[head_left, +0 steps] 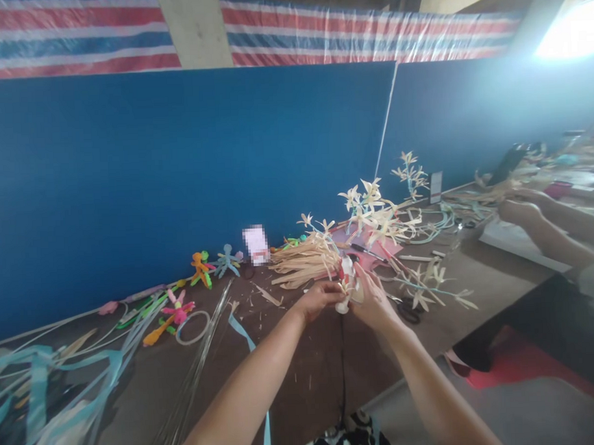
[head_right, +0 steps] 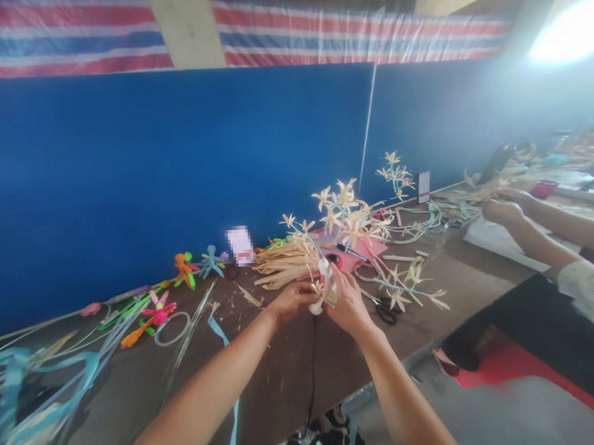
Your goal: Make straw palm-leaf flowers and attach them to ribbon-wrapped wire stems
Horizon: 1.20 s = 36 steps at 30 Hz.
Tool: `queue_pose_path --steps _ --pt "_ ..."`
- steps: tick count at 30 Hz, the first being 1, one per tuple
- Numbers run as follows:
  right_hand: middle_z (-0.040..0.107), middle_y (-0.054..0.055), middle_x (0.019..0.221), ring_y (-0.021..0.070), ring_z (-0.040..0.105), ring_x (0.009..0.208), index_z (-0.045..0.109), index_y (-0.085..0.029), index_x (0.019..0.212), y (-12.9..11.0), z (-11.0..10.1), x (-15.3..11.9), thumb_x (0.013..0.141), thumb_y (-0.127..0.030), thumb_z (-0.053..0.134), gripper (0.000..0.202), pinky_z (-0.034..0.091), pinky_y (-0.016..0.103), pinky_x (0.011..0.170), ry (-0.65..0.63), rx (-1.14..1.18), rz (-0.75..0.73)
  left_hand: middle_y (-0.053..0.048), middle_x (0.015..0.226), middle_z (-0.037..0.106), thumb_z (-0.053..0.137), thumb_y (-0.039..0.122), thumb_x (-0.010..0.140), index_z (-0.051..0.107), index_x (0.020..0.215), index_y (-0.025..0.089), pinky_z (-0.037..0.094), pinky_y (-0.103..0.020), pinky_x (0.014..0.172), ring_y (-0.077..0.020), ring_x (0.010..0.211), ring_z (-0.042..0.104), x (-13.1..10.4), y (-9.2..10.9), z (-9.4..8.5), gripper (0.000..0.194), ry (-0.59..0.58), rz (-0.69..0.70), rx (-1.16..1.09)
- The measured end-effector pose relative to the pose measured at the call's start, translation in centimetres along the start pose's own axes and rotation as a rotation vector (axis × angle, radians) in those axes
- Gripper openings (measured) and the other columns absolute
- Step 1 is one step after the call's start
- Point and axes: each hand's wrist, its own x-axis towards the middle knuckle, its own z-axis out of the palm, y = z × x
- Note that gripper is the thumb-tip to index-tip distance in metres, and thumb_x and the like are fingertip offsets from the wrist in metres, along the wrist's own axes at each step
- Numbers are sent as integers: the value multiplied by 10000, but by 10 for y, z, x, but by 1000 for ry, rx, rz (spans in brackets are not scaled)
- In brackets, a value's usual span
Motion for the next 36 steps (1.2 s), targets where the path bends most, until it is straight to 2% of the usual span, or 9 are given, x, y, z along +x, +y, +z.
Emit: queue_pose_path --steps 3,7,13,19,21,24,28,32,36 --pt "437 135 1165 266 400 1046 172 -129 1290 3 6 1 635 -241 527 754 333 436 862 16 16 7 -27 633 596 718 272 514 641 673 101 370 -252 623 -117 592 528 1 -1 1 246 -4 6 -17" --pt "497 130 1033 255 458 940 201 -123 1275 1 14 -4 670 -261 503 690 365 422 806 83 -4 98 -18 634 588 697 268 552 630 681 109 363 -240 604 -101 573 514 -4 -3 3 215 26 27 -51" --pt "484 140 1012 263 434 920 208 -117 1269 -13 16 -6 683 -253 486 663 338 435 797 140 -127 139 -5 676 580 680 246 581 612 670 131 369 -225 634 -95 628 516 -28 -7 10 161 139 71 -110" --pt "488 133 966 265 426 890 235 -124 1264 -15 18 -6 693 -242 449 621 323 439 788 159 -225 197 -38 805 600 689 283 556 616 691 149 387 -247 614 -157 738 551 -52 -16 21 204 179 -62 -102" --pt "475 129 979 276 423 899 252 -149 1258 -16 17 -6 679 -244 465 624 322 444 788 149 -222 201 -32 777 602 701 287 535 614 675 145 375 -241 596 -146 694 552 -51 -17 22 218 186 -85 -95" --pt "447 126 1024 296 414 936 243 -177 1262 -16 12 -6 646 -258 507 675 323 454 792 117 -191 191 -9 676 585 708 269 525 612 644 134 347 -224 573 -110 616 520 -43 -13 16 204 186 -44 -71" --pt "443 118 1032 290 416 961 231 -181 1262 -11 0 -4 609 -276 545 730 352 439 783 76 -112 189 4 637 564 693 250 545 615 654 134 311 -213 528 -87 571 480 -31 -5 -1 177 101 -18 -49" --pt "457 96 1036 250 433 958 350 -189 1168 -2 -6 5 628 -305 536 582 373 393 786 72 -29 169 -3 594 545 680 251 564 607 654 128 288 -218 489 -89 537 469 -24 1 -14 169 33 -49 -47" --pt "521 78 911 225 481 852 427 -163 1048 7 -2 18 668 -344 509 429 389 368 740 133 -22 253 -12 561 538 680 262 565 606 647 114 279 -222 485 -88 512 459 -13 5 -20 185 13 -51 -20"
